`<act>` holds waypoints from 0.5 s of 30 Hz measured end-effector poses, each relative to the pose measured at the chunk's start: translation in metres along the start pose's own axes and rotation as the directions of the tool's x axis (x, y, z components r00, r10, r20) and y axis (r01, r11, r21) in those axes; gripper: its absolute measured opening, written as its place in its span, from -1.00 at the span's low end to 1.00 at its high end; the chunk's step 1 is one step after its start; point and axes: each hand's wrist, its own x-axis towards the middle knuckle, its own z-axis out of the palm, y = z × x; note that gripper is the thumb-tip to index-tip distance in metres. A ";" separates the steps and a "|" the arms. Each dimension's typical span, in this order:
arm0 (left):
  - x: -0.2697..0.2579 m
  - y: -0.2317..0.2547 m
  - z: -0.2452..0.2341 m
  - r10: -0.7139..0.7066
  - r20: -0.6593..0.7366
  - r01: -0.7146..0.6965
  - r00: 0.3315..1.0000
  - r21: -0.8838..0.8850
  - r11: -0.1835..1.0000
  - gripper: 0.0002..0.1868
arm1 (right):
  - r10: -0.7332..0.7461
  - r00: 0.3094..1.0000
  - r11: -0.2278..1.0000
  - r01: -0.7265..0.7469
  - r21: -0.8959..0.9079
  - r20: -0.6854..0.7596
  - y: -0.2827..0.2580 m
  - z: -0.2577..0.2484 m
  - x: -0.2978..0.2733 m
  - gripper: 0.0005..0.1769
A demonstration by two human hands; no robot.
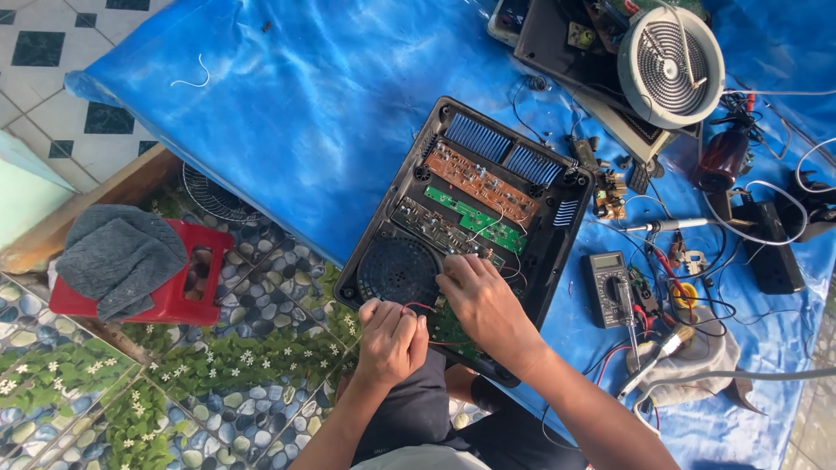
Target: Testing electronic circuits of an induction cooker using a digital multimeter to diagnose faults.
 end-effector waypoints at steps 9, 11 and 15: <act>-0.020 -0.010 0.020 0.017 -0.160 -0.013 0.987 0.021 1.000 -0.59 | 0.094 0.984 0.993 -0.081 0.087 -0.155 0.011 0.029 -0.006 -0.88; -0.019 -0.010 0.018 0.020 -0.158 -0.016 0.987 0.027 0.999 -0.58 | 0.114 0.978 0.978 -0.080 0.193 -0.176 0.008 0.029 -0.004 -0.90; -0.028 -0.012 0.020 -0.002 -0.110 0.006 0.994 0.037 0.999 -0.64 | 0.077 0.968 0.970 -0.016 0.243 -0.240 0.009 0.023 -0.005 -0.92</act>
